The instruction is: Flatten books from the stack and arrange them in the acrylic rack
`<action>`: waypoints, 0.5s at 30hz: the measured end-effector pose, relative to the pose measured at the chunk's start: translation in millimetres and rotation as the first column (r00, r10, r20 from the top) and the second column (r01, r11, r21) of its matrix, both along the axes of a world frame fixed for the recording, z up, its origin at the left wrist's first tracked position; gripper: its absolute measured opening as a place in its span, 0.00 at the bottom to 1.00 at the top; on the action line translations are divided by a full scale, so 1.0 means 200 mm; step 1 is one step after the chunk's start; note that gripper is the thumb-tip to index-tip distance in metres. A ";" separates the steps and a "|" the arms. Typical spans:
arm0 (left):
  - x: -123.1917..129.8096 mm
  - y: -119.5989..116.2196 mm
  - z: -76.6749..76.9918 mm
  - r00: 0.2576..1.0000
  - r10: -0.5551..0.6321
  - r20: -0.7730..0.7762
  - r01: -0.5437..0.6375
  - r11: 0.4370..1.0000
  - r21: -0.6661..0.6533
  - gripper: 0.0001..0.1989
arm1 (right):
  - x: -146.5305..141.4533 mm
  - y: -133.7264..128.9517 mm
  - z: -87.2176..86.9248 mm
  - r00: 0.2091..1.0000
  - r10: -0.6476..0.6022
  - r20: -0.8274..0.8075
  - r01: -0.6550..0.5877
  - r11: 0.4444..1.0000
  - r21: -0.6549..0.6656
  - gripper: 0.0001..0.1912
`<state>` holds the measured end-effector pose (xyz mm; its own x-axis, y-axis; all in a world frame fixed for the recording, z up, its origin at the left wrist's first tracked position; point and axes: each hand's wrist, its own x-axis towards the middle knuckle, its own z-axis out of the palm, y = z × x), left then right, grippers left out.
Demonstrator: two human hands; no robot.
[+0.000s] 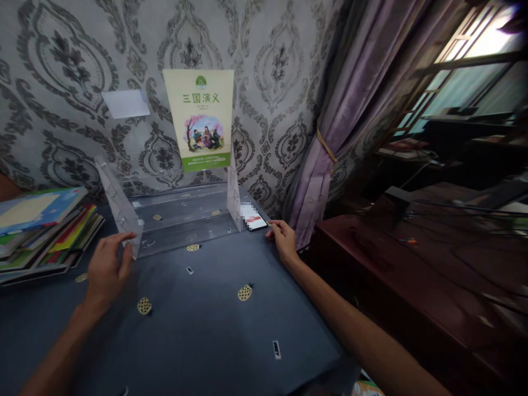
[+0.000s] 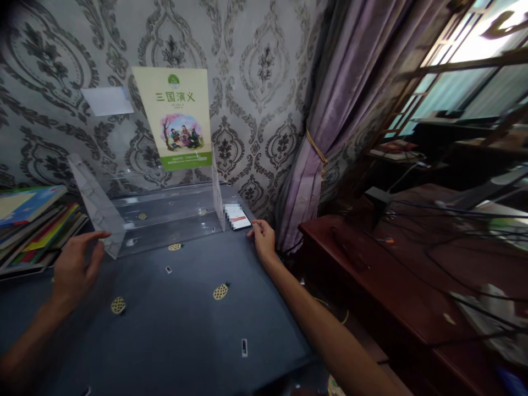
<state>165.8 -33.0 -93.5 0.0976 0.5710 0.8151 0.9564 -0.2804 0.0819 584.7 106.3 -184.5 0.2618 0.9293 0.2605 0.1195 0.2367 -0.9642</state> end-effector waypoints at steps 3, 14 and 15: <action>-0.11 -0.02 0.05 0.993 0.113 0.029 -0.115 0.990 0.078 0.12 | 0.00 0.00 0.00 0.999 0.020 0.036 -0.020 1.000 -0.003 0.21; -0.41 -0.07 0.20 0.917 0.371 0.148 -0.392 0.907 0.153 0.13 | 0.00 -0.02 0.04 0.989 0.046 0.142 -0.042 0.999 -0.029 0.23; -0.44 -0.06 0.21 0.910 0.386 0.151 -0.408 0.898 0.163 0.14 | 0.00 -0.02 0.05 0.989 0.050 0.140 -0.047 0.999 -0.028 0.22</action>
<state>77.3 -44.6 -50.6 -0.2036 0.3789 0.9027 0.9788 0.1005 0.1786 584.2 102.0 -175.3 0.1788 0.9465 0.2685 0.2432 0.2219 -0.9442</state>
